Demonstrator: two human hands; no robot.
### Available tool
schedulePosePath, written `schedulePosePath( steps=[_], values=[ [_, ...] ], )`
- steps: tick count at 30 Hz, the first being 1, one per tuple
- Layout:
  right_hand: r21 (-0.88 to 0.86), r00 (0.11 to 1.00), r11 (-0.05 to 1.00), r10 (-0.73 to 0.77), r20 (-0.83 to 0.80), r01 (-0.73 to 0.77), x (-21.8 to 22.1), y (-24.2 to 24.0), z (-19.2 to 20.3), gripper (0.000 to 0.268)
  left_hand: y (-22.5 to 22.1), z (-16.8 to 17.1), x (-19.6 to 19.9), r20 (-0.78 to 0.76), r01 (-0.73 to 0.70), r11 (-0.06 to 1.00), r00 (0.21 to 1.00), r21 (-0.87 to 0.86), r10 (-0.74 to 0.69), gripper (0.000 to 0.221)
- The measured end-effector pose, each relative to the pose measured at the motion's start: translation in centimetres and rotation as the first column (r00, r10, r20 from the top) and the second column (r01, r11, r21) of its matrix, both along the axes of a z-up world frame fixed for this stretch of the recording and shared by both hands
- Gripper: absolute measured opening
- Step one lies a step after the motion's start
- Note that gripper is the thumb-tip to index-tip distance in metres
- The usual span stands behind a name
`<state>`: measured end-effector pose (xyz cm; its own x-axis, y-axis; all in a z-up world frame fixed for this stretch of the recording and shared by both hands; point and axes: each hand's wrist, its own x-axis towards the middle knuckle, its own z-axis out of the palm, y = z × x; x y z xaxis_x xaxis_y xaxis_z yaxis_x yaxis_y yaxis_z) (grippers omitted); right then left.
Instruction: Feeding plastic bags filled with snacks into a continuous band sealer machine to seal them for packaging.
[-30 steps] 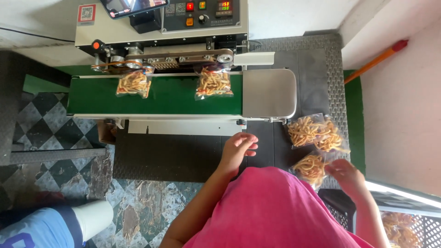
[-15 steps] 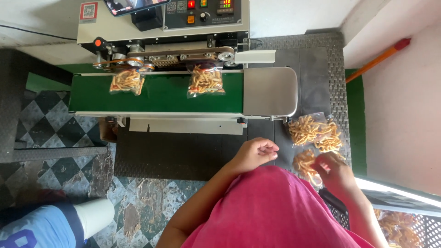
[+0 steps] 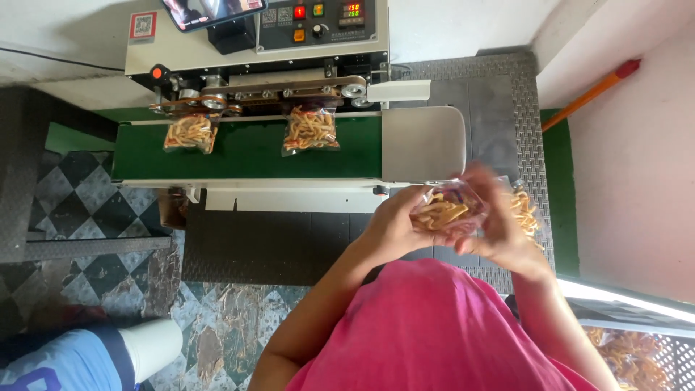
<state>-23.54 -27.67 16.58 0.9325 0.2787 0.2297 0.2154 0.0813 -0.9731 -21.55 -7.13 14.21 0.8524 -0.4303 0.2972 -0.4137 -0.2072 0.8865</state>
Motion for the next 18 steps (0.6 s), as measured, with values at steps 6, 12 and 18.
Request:
schedulePosePath(
  steps=[6, 12, 18],
  values=[
    [0.146, 0.953, 0.986, -0.03, -0.302, 0.077, -1.1, 3.0, 1.5, 0.032, 1.9, 0.8, -1.5, -0.106, -0.021, 1.0, 0.994, 0.008, 0.022, 0.091],
    [0.113, 0.886, 0.97, -0.144, -0.441, 0.214, -2.9, 2.8, -3.0, 0.056, 0.2, 0.6, -3.9, -0.352, -0.146, 0.984, 0.93, -0.099, 0.102, 0.035],
    [-0.272, 0.887, 0.927, -0.338, -0.314, 0.257, -3.5, 2.1, -5.8, 0.032, 0.1, 0.4, -4.4, -0.176, -0.225, 0.968, 0.963, -0.108, 0.205, 0.021]
  ],
)
